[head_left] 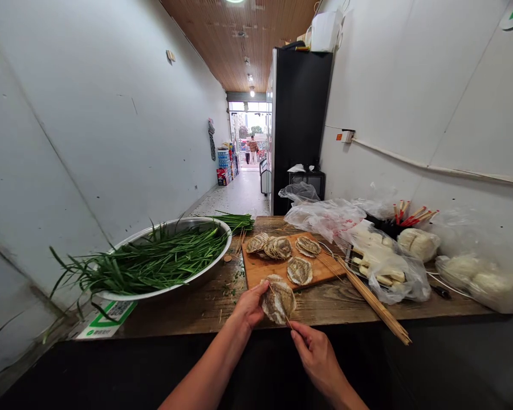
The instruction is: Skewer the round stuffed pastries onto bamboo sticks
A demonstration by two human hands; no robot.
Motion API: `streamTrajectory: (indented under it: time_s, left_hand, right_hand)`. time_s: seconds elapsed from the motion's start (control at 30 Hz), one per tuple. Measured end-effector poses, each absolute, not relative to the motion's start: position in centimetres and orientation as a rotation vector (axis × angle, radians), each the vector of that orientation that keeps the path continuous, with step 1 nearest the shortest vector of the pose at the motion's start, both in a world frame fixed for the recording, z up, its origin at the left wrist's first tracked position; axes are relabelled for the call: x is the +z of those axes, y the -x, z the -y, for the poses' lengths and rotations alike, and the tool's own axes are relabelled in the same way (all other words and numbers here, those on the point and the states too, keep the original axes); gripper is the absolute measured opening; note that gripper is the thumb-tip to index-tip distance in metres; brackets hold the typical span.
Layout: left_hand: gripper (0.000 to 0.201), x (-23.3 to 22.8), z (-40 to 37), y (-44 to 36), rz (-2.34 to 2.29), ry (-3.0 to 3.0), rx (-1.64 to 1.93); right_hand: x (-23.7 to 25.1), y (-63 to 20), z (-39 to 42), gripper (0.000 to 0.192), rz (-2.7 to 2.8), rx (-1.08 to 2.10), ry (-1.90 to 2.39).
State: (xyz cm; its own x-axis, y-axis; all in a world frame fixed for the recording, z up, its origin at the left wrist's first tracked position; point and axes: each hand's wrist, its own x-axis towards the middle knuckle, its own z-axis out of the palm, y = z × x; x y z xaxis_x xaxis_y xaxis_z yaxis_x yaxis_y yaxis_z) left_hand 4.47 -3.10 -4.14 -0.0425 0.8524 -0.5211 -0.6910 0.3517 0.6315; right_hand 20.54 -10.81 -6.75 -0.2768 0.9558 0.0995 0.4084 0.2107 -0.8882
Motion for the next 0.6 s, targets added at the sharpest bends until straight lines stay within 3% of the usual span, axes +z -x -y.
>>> streamTrajectory:
  time_s: [0.3,0.47,0.6]
  left_hand:
    - [0.004,-4.6,3.5,-4.6,-0.983,-0.299,1.185]
    - [0.008,-5.6,3.1,-5.1,-1.027,-0.291,1.234]
    - [0.011,-6.6,2.4,-5.0,-1.072,-0.273,1.272]
  right_hand:
    - [-7.5,-21.0,9.5,0.027,1.900,0.710,1.456]
    - [-8.3,-20.2,9.3,0.037,2.048,0.415,1.548]
    - [-8.3,-20.0,9.2,0.037,2.165,0.408,1.491]
